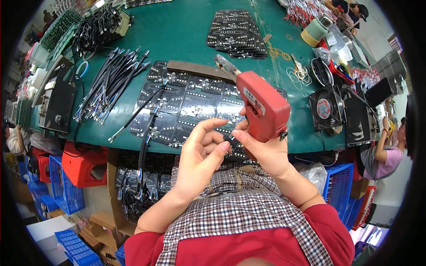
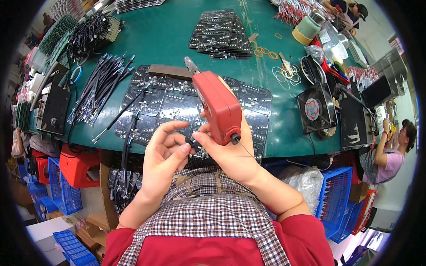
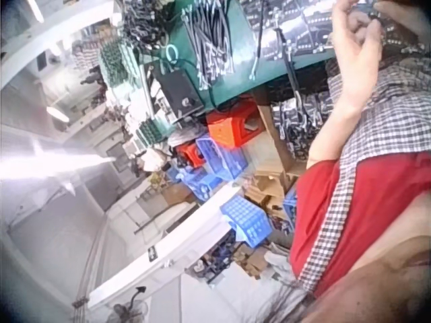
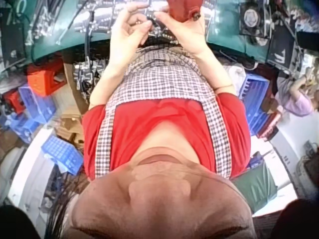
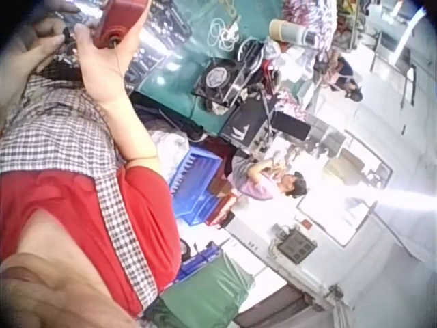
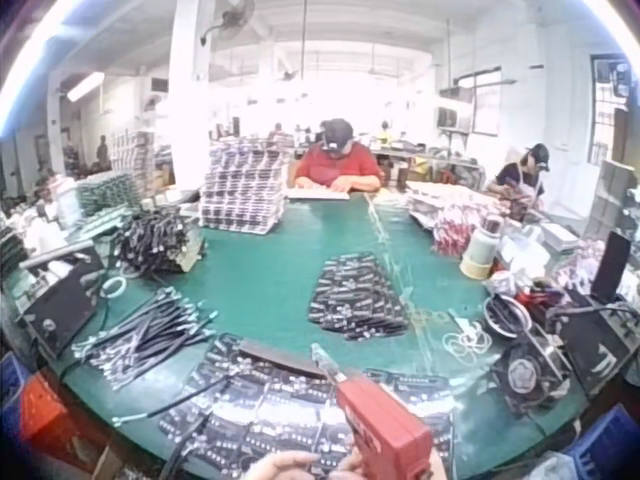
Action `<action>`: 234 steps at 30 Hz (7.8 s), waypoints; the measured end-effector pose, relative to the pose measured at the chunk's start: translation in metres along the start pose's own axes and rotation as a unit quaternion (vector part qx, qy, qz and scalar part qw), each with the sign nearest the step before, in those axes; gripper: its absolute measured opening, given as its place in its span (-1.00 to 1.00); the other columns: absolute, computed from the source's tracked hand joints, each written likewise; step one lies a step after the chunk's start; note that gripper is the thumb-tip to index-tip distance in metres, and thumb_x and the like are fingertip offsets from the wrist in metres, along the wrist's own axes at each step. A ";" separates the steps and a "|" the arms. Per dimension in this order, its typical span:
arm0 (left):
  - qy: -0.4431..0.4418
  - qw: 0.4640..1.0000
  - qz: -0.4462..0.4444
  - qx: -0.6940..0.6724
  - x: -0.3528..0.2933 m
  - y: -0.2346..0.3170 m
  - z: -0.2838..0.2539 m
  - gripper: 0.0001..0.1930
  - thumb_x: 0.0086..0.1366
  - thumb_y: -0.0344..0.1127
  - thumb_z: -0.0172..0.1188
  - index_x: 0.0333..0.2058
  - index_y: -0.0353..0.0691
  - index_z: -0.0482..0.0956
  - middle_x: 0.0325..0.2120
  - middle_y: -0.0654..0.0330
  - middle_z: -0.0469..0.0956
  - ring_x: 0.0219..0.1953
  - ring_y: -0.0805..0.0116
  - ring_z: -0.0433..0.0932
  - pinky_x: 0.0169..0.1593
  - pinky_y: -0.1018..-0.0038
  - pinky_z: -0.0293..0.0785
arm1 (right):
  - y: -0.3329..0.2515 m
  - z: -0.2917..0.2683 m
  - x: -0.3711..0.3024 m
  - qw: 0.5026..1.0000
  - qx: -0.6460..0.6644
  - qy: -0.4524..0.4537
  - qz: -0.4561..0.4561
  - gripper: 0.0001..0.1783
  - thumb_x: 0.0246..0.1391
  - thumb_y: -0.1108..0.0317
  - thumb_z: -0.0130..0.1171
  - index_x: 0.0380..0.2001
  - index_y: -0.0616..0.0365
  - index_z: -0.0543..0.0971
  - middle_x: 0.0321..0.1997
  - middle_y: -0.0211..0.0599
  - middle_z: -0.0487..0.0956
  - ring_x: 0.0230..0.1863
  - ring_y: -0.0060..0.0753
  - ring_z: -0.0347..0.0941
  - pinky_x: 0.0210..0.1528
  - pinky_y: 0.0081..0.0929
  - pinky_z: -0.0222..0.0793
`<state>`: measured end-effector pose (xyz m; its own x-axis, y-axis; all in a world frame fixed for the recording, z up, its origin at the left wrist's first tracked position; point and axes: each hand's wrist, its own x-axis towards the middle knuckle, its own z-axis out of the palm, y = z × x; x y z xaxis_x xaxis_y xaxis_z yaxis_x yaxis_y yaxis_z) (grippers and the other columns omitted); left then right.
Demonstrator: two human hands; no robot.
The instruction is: The person solders wires onto circuit board panels using a soldering iron, places completed boards into a box, arranges a new board on the table, and solders wires onto it.
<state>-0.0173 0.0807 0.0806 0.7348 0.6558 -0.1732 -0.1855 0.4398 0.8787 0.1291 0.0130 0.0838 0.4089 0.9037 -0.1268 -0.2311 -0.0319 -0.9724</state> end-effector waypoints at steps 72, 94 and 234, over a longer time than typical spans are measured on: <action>0.235 0.736 0.170 0.612 -0.039 -0.063 -0.080 -0.67 -0.04 -0.58 0.28 -0.21 -0.30 0.57 -0.58 0.18 0.41 -0.58 0.30 0.42 -0.51 0.44 0.34 | 0.052 -0.042 -0.050 0.969 -0.060 -0.138 0.195 -0.30 -0.04 0.11 0.27 0.06 0.31 0.27 -0.18 -0.13 0.46 -0.59 -0.52 0.32 -0.49 -0.53 0.33; 0.193 0.703 0.172 0.663 -0.044 -0.065 -0.088 -0.54 -0.09 -0.50 0.09 -0.10 -0.24 0.54 -0.51 0.21 0.30 -0.52 0.32 0.39 -0.52 0.45 0.37 | 0.055 -0.034 -0.049 0.969 -0.082 -0.142 0.182 -0.34 0.04 0.08 0.19 0.10 0.24 0.25 -0.39 -0.28 0.41 -0.54 -0.56 0.29 -0.42 -0.54 0.31; 0.192 0.778 0.203 0.563 -0.033 -0.062 -0.093 -0.73 -0.08 -0.62 0.26 -0.32 -0.31 0.57 -0.54 0.15 0.41 -0.54 0.32 0.44 -0.51 0.49 0.35 | 0.066 -0.065 -0.060 0.929 -0.283 -0.181 0.154 -0.48 -0.18 0.23 0.29 -0.10 0.25 0.52 0.00 0.03 0.49 -0.05 -0.04 0.49 0.07 -0.26 0.33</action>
<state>-0.0903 0.0890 -0.0094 0.4762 0.8300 0.2904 0.4959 -0.5262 0.6908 0.1467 -0.0715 0.0149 0.0528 0.8959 -0.4411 0.2561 -0.4391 -0.8612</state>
